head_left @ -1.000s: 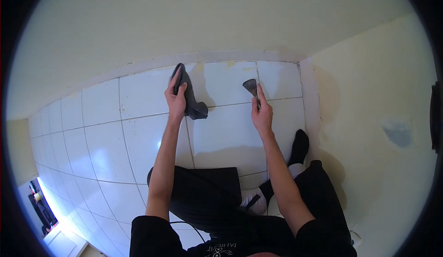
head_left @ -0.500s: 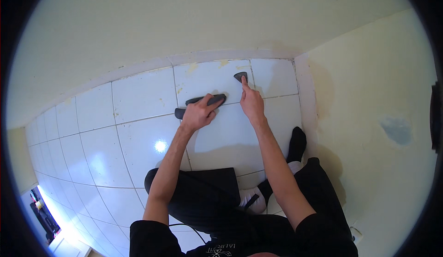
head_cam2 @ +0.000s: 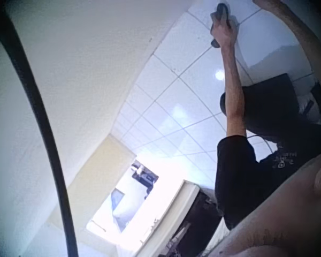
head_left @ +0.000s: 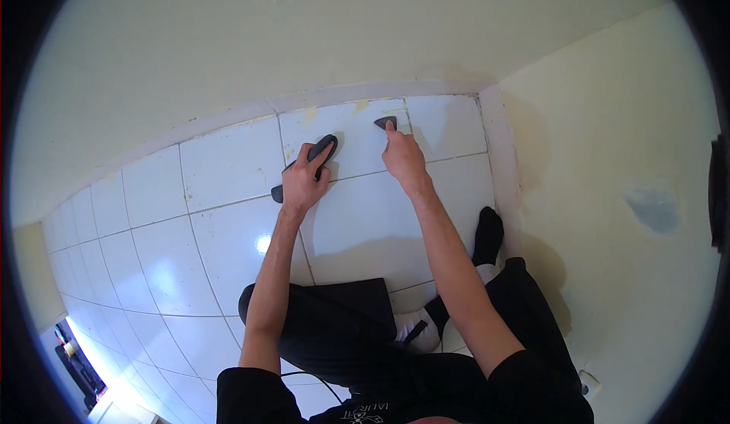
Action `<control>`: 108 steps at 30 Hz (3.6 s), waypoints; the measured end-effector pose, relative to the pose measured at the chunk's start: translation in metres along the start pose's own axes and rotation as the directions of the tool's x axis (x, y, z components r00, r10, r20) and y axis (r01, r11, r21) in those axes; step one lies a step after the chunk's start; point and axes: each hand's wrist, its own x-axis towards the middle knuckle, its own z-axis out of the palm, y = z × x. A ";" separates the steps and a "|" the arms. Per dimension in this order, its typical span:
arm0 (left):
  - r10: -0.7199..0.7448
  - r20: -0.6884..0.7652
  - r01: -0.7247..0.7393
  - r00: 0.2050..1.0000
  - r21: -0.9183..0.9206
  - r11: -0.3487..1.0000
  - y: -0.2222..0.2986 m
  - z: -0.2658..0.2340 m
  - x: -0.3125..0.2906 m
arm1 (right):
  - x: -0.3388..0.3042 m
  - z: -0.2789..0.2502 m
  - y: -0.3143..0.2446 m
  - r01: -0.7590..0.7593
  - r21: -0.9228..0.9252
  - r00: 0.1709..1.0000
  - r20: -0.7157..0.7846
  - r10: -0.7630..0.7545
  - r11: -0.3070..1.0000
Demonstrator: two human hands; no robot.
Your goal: The person scrapes the gaps between floor tiles using a putty knife and a cloth.
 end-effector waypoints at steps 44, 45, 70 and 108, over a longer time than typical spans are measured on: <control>0.043 0.010 -0.043 0.999 -0.019 0.999 0.000 -0.004 0.001 | 0.003 0.012 0.010 0.086 0.177 0.990 -0.126 -0.065 0.980; 0.045 0.006 -0.045 0.999 -0.016 0.999 -0.001 -0.005 0.001 | 0.001 0.014 0.008 0.057 0.146 0.993 -0.107 -0.041 0.988; 0.016 0.050 -0.014 0.999 -0.043 0.999 -0.003 -0.004 0.002 | -0.009 0.006 0.001 -0.070 0.063 0.995 -0.061 0.074 0.996; 0.020 0.042 -0.018 0.999 -0.045 0.999 0.000 -0.009 0.002 | 0.022 -0.001 -0.009 -0.201 0.029 0.973 0.123 0.196 0.979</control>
